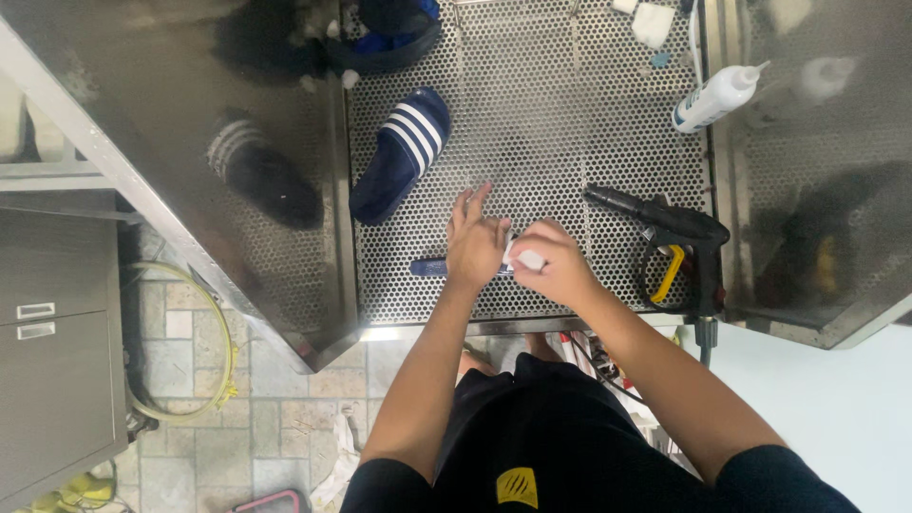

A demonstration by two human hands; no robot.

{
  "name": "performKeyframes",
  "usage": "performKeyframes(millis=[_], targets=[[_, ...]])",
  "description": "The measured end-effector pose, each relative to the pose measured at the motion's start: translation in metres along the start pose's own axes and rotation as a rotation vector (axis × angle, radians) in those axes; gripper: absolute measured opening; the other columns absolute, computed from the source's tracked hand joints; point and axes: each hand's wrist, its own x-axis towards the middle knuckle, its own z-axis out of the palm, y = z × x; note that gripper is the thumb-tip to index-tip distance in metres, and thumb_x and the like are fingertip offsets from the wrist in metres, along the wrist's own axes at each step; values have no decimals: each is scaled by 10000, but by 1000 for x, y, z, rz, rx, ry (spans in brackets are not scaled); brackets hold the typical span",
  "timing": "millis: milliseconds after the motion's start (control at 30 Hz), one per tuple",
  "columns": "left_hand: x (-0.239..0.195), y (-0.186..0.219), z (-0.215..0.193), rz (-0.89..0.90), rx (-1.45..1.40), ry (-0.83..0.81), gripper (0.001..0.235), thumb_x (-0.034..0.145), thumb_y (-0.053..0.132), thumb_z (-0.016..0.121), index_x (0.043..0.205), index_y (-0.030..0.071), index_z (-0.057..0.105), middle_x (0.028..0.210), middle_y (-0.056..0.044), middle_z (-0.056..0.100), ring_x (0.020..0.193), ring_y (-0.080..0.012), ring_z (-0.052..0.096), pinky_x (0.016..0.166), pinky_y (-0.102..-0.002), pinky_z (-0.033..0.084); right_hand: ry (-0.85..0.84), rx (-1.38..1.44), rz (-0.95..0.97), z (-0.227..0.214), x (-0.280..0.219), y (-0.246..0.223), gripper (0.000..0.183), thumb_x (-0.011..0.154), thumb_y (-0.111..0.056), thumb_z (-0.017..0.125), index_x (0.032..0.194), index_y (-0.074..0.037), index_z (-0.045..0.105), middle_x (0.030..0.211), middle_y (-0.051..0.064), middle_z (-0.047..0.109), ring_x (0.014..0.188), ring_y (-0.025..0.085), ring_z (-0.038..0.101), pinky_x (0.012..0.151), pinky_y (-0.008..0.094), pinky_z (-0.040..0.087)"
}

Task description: The person scrubs a pair of blue slides with white stripes using a white sponge on a perforated metal surface. They then rinse the slides under a faucet and place them on a drying rack.

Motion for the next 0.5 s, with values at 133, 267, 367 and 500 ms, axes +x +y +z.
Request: performKeyframes(millis=[133, 267, 367, 500], targets=[[5, -1, 0, 13, 5, -5, 339, 969, 295, 627, 814, 39, 788, 1601, -45, 407, 1502, -340, 272, 1164, -542, 301, -71, -18, -66, -8, 5, -7, 229, 715, -43, 791, 928, -68, 709, 926, 59, 655, 873, 256, 617, 784, 372, 522], [3, 1, 0, 0, 8, -7, 352, 971, 298, 618, 797, 40, 783, 1597, -40, 404, 1500, -327, 279, 1165, -535, 296, 71, -34, 205, -6, 11, -8, 217, 782, -7, 775, 988, -54, 725, 918, 57, 639, 879, 238, 627, 791, 360, 527], [4, 3, -1, -28, 27, -32, 365, 983, 294, 607, 784, 42, 780, 1595, -49, 392, 1498, -325, 267, 1163, -542, 285, 46, -109, 55, -8, 9, -19, 229, 759, -3, 777, 976, -27, 706, 928, 80, 631, 886, 268, 613, 786, 367, 524], [6, 4, -1, -27, 29, -31, 364, 988, 286, 591, 794, 35, 769, 1609, -40, 393, 1509, -318, 263, 1161, -532, 303, -91, -232, -281, -19, 16, -38, 215, 738, -19, 783, 929, -45, 689, 932, 62, 641, 907, 270, 628, 806, 371, 542]])
